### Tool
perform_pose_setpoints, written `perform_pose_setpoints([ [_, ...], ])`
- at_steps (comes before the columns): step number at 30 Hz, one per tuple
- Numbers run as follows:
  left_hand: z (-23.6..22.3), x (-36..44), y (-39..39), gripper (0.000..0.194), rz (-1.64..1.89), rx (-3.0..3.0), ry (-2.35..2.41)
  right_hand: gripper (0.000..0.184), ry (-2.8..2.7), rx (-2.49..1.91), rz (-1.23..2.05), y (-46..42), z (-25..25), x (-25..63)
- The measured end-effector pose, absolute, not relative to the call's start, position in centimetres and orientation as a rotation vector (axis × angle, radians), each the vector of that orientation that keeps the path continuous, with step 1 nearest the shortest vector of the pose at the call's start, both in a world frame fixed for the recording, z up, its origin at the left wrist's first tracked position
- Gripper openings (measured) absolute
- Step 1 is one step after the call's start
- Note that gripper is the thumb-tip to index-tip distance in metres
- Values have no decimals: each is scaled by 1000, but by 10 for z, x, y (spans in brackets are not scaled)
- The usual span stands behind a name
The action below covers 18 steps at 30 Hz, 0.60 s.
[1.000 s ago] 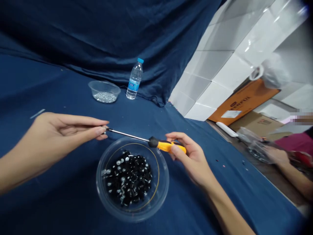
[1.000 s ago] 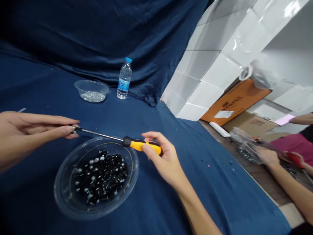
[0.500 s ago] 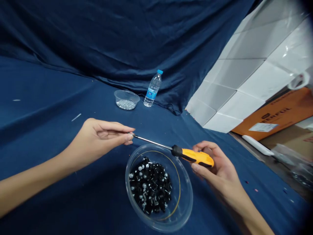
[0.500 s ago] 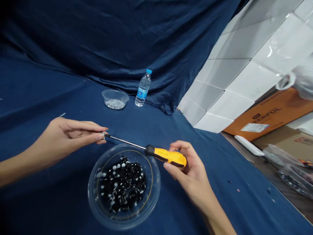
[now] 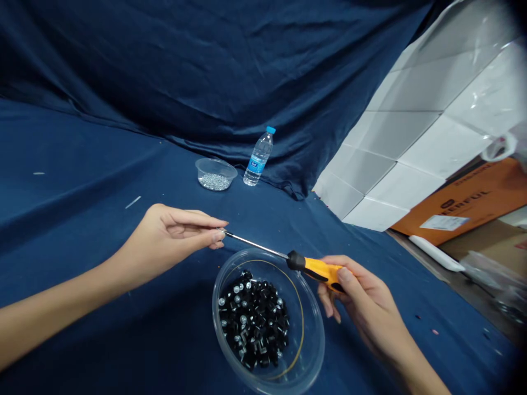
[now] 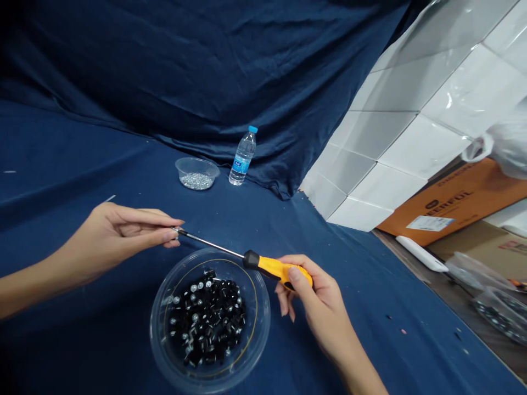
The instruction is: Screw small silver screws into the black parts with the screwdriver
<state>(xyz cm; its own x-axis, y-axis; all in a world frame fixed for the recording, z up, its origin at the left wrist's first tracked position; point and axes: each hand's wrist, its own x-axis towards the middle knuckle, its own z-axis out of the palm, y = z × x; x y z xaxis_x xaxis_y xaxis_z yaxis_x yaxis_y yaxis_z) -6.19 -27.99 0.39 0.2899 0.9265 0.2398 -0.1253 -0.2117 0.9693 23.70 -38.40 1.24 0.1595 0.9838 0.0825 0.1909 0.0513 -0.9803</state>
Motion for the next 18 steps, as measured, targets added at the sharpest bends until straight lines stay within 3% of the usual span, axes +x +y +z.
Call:
perform_pose_setpoints([
  [4, 5, -62, -280, 15, 1164, 1438, 792, 46, -1229, -1289, 890, -384, 11, 235],
  [8, 5, -63, -281, 14, 1161, 1442, 792, 32, -1247, -1332, 975, -381, 7, 244],
  [15, 4, -64, -279, 15, 1187, 1489, 783, 40, -1390, -1261, 953, -381, 6, 249],
  [18, 4, -65, -278, 16, 1189, 1477, 799, 25, -1348, -1317, 967, -381, 5, 248],
])
